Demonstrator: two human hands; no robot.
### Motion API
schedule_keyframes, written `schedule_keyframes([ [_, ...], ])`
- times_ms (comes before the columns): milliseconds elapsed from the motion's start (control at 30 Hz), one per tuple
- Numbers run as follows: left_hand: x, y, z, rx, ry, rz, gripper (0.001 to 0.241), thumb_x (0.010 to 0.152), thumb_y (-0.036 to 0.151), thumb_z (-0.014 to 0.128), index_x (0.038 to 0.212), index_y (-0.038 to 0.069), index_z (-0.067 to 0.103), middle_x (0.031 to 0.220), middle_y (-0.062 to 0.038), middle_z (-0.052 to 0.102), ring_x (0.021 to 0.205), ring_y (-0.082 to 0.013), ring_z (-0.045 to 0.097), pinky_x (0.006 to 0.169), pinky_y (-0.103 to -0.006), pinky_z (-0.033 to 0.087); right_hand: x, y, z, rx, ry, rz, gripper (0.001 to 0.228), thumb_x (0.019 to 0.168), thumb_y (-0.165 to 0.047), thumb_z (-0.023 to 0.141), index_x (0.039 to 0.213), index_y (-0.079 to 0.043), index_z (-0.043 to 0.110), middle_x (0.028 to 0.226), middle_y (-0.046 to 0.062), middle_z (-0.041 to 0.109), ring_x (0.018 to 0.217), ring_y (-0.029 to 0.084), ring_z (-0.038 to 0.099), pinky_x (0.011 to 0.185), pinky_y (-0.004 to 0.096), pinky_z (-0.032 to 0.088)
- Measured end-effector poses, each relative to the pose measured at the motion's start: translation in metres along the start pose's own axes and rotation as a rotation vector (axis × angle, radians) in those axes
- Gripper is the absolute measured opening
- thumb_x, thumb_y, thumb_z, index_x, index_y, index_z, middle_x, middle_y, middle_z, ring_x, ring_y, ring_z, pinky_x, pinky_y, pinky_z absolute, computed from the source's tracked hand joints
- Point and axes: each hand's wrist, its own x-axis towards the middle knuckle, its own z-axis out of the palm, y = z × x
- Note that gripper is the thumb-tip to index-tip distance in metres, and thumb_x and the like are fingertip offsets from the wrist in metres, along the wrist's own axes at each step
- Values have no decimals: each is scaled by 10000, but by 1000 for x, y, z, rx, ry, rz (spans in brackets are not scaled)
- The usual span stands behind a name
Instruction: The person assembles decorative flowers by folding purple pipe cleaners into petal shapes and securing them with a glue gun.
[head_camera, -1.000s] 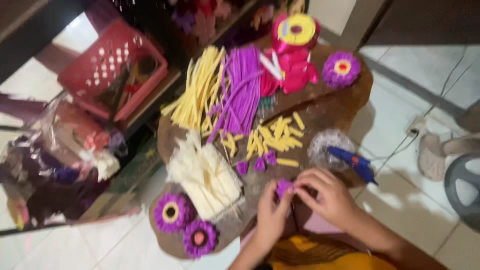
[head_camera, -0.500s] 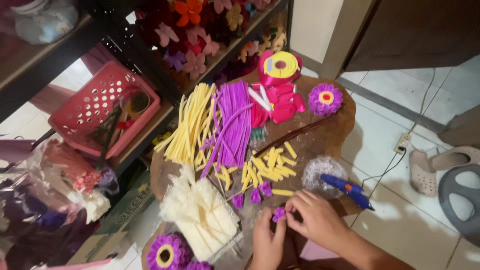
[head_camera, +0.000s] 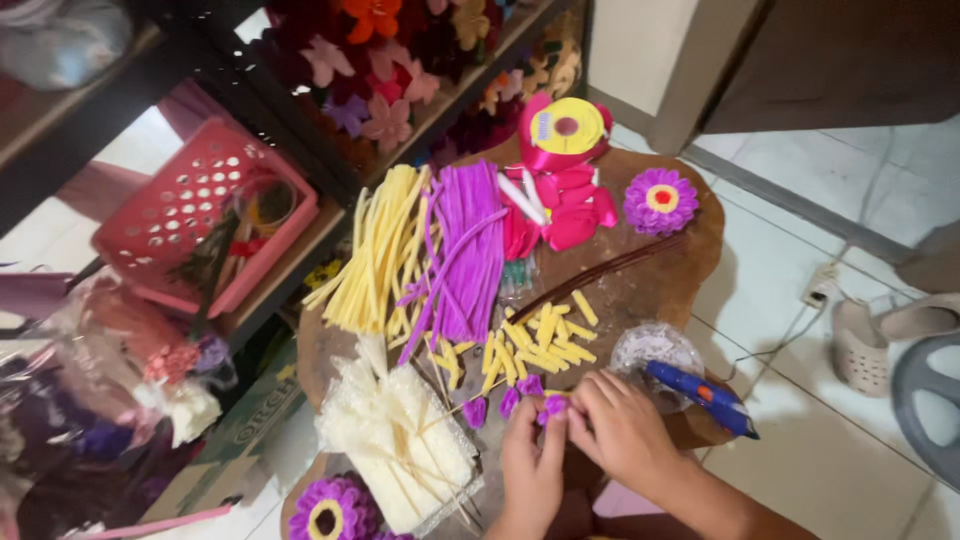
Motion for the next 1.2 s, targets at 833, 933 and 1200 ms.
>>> schedule_keyframes([
  [833,-64,40,24,-275,-102,-55,159,947,209,682,893,61,657,737,-55,618,769,-140,555,744,-303,483,-85,-5,-66,179,194,6,152,975,-240,519,877,-136,574,743,104,639,751,351,666,690,419,520],
  [933,-77,50,27,-266,-114,8,162,950,212,682,970,51,673,803,-77,654,822,-147,580,805,-344,505,-104,-19,-86,320,265,-20,199,1024,-224,467,878,-133,568,808,78,659,773,331,651,724,393,509],
  [1200,-79,75,21,-380,-240,41,306,925,103,670,1208,9,604,829,-82,643,717,-134,696,698,-285,606,-112,-6,-95,750,311,-11,167,1087,-125,409,997,-39,519,899,102,641,731,155,637,697,293,547],
])
